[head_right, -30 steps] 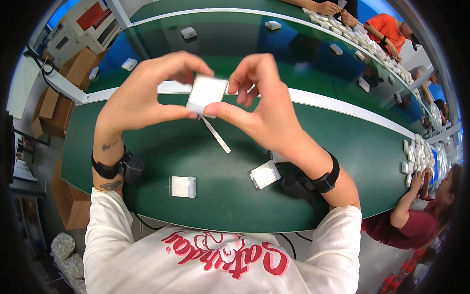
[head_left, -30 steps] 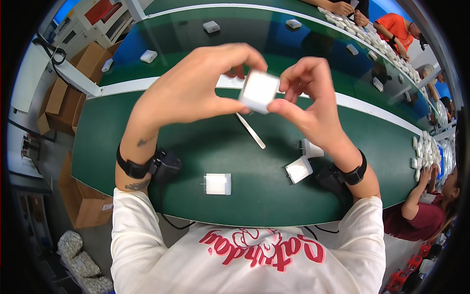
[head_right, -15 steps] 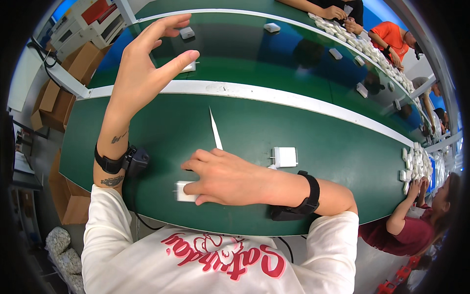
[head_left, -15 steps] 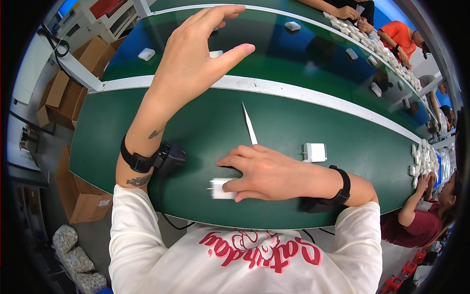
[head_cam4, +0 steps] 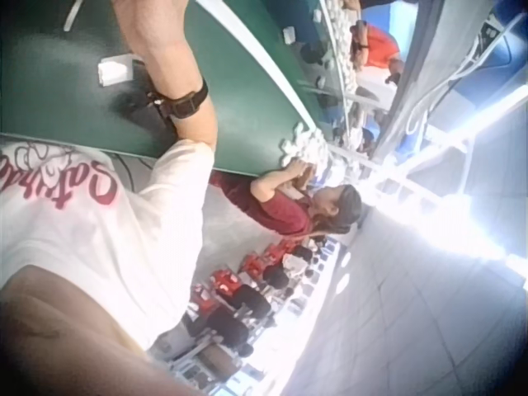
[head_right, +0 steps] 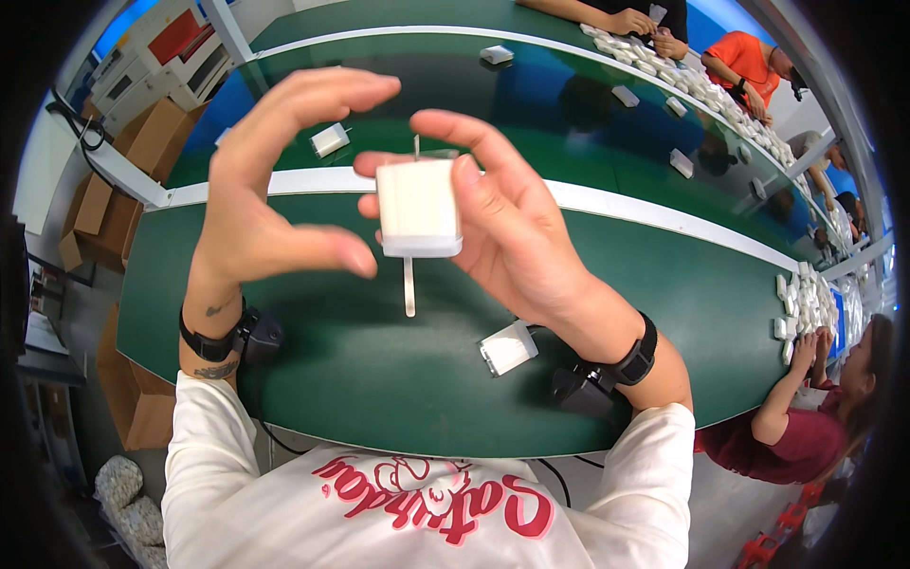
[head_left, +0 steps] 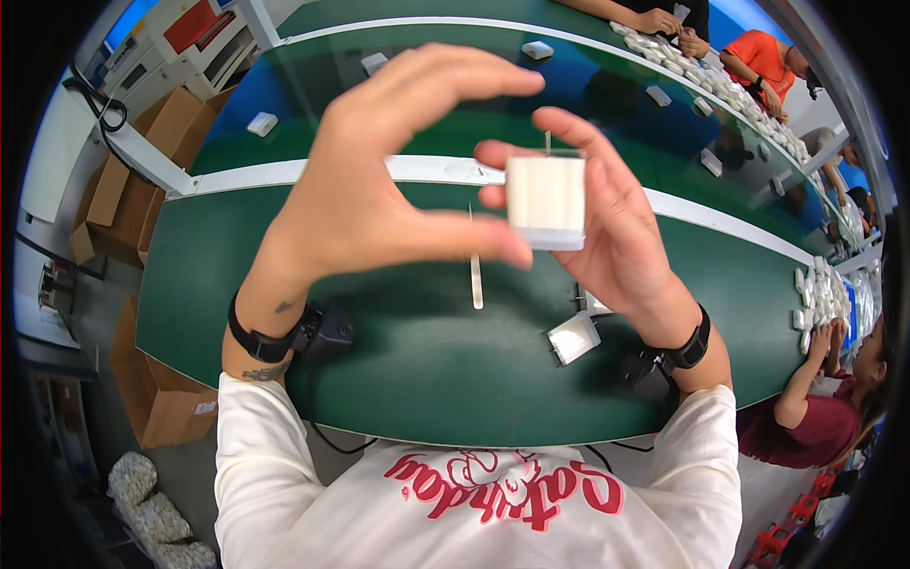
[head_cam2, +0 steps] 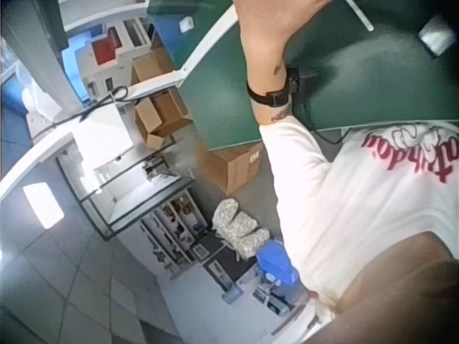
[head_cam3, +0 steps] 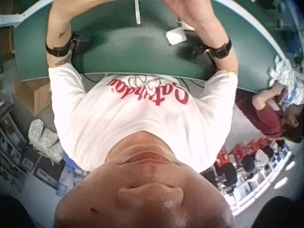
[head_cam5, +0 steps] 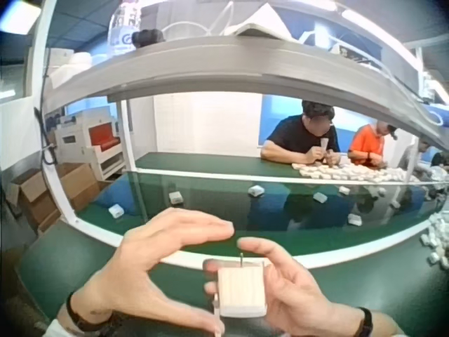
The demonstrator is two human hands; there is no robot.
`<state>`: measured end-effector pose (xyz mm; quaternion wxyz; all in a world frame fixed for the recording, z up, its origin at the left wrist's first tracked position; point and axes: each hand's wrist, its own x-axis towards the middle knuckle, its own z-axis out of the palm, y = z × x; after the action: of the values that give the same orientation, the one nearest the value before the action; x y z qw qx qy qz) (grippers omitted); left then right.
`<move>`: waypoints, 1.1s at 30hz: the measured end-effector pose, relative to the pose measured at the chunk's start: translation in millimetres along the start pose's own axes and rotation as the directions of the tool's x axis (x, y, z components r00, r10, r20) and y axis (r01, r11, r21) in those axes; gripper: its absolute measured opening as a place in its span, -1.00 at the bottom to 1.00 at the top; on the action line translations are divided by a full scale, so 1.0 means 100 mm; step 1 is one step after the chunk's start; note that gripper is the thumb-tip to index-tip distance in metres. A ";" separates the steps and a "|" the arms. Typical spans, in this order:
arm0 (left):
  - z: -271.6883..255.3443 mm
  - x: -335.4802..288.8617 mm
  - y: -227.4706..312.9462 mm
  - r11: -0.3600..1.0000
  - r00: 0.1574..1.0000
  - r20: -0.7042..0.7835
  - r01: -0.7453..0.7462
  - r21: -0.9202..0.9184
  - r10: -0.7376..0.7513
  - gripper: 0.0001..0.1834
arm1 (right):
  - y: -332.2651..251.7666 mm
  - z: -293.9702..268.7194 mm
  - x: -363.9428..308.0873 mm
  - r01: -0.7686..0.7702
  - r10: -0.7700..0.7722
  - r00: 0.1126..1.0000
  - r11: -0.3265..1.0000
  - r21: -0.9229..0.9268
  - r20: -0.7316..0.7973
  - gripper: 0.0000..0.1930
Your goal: Manually assemble and inspect small white electronic components at a factory workstation.
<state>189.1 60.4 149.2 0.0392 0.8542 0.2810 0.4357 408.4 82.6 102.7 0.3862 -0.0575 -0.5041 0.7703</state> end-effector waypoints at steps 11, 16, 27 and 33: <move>0.16 -0.02 0.02 0.985 0.992 -0.039 -0.115 0.131 0.121 -0.35 | -0.02 -0.21 0.03 0.443 -0.400 0.893 0.700 -0.559 0.207 -0.27; 0.17 -0.02 0.03 0.988 0.996 -0.026 -0.083 0.128 0.087 -0.38 | -0.02 -0.23 0.08 0.552 -0.563 0.743 0.208 -0.808 0.362 -0.30; 0.23 -0.04 0.03 0.976 0.996 -0.056 -0.062 0.210 0.075 -0.34 | 0.03 -0.22 0.04 0.457 -0.550 0.797 0.279 -0.845 0.250 -0.33; 0.46 -0.10 0.03 0.935 0.986 -0.071 -0.122 0.333 0.153 -0.05 | 0.01 -0.15 0.00 0.165 -0.306 0.952 0.532 -0.831 -0.007 -0.22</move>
<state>221.0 61.0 113.9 -0.1473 0.8446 0.2905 0.4249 415.4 92.9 94.7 0.4524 -0.2198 -0.7759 0.3807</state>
